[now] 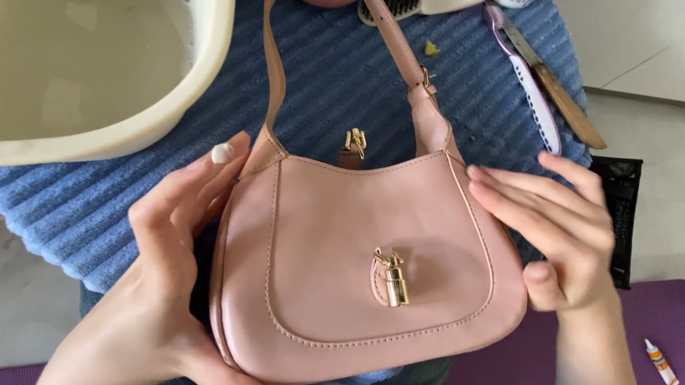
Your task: Applying leather conditioner to a pink handbag using hands to rub the product into the material.
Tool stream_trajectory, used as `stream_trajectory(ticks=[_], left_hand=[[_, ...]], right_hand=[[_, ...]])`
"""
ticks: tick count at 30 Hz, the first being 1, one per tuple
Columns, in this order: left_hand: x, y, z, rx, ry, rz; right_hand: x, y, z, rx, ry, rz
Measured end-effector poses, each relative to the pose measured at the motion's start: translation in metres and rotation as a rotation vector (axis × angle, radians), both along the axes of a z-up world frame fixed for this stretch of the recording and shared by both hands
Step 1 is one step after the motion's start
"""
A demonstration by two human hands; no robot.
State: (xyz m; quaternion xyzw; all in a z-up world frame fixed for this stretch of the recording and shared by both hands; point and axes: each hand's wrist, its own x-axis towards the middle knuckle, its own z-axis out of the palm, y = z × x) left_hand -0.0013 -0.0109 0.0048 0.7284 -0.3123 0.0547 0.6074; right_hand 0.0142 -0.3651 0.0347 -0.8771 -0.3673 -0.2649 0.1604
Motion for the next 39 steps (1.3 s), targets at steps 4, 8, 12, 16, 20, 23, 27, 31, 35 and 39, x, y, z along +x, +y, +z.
stream_trajectory(ticks=[4,8,12,16,20,23,27,31,35,39], left_hand=[[0.006,-0.004,-0.004,-0.019,-0.118,0.026],[0.007,-0.003,-0.005,-0.016,-0.125,0.031],[0.008,-0.003,-0.006,-0.017,-0.129,0.025],[0.009,-0.004,-0.007,-0.018,-0.130,0.016],[0.010,-0.003,-0.007,-0.020,-0.140,0.019],[0.010,-0.004,-0.008,-0.021,-0.143,0.014],[0.010,-0.004,-0.008,-0.024,-0.149,0.006],[0.010,-0.003,-0.007,-0.030,-0.156,0.004],[0.008,-0.004,-0.008,-0.026,-0.153,0.010],[0.006,-0.002,-0.008,-0.024,-0.143,0.010]], right_hand=[[-0.012,-0.001,0.012,-0.126,-0.106,-0.043],[-0.007,-0.007,0.017,-0.234,-0.133,0.009],[0.018,-0.014,0.016,-0.234,-0.015,0.168],[0.042,-0.003,0.021,-0.103,0.239,0.269],[0.058,0.010,0.021,0.046,0.424,0.307],[0.059,0.015,0.021,0.020,0.389,0.256],[0.043,0.015,0.026,-0.078,0.272,0.165],[0.019,0.009,0.035,-0.076,0.276,0.215],[0.008,-0.002,0.027,-0.011,0.293,0.142],[-0.016,0.004,0.029,0.005,0.395,0.057]])
